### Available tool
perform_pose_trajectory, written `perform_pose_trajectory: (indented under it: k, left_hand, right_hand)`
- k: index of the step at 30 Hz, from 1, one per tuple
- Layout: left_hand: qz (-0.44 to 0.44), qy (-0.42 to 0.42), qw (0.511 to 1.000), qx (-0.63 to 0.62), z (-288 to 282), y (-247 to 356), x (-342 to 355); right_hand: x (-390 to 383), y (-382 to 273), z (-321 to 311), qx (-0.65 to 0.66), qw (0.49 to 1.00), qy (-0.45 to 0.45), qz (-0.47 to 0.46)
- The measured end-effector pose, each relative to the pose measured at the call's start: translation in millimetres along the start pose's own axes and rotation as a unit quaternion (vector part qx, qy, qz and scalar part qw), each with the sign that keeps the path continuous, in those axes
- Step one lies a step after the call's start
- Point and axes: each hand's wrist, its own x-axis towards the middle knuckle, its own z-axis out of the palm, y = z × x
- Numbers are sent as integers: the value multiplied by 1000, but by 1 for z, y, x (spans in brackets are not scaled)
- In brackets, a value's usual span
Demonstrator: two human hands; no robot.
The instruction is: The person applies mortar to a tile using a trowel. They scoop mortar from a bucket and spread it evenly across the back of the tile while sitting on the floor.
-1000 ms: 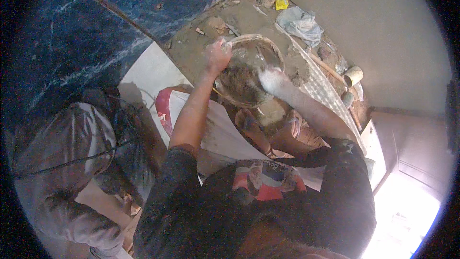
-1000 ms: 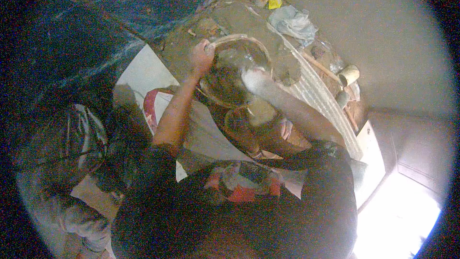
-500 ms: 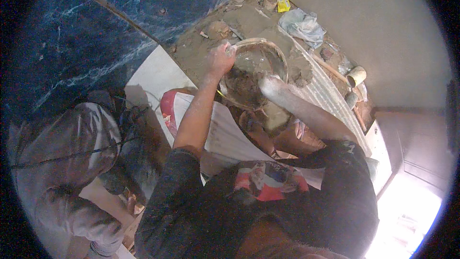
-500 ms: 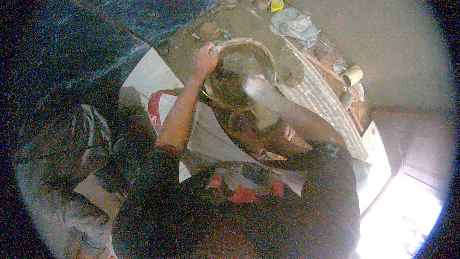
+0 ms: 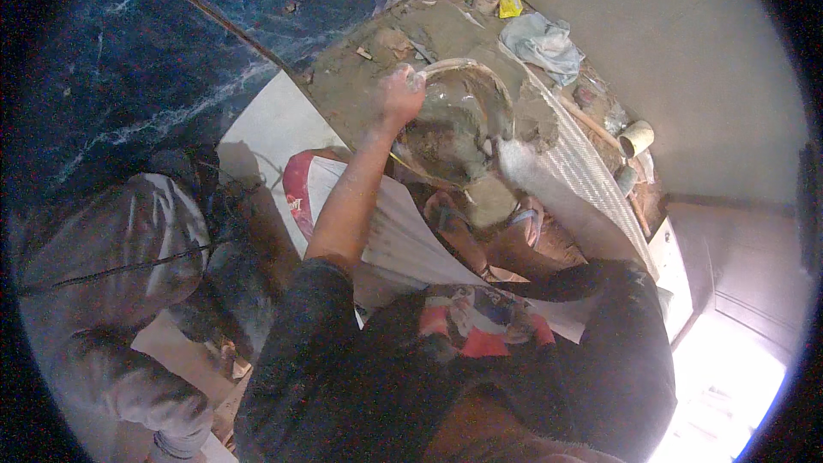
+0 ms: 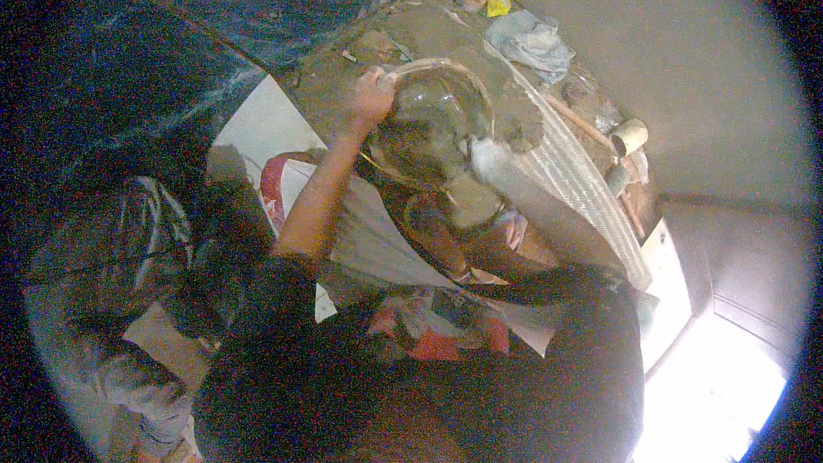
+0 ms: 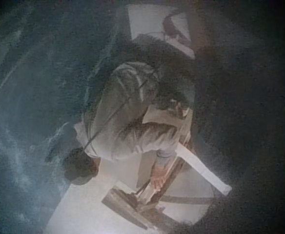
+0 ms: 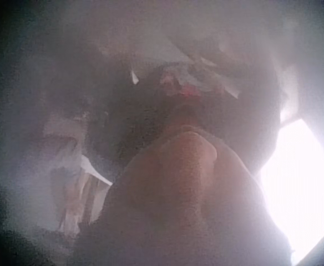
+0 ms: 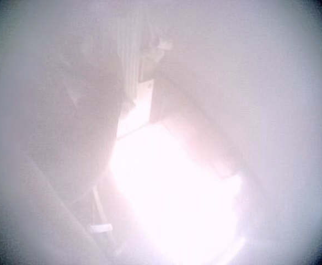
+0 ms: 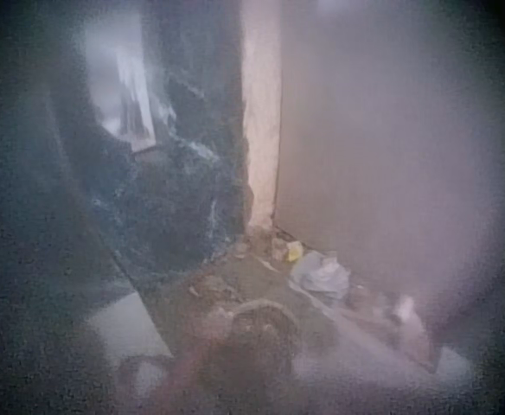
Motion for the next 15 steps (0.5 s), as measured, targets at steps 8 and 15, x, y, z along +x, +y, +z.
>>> perform_pose_trajectory:
  k: [8, 15]
  left_hand:
    - [-7, -55, 998, -36, -9, 19, -4]
    - [-21, -76, 995, -64, -14, 26, -4]
  right_hand:
    - [8, -14, 68, 325, 939, 65, -91]
    - [-10, -32, 39, 330, 943, -28, -29]
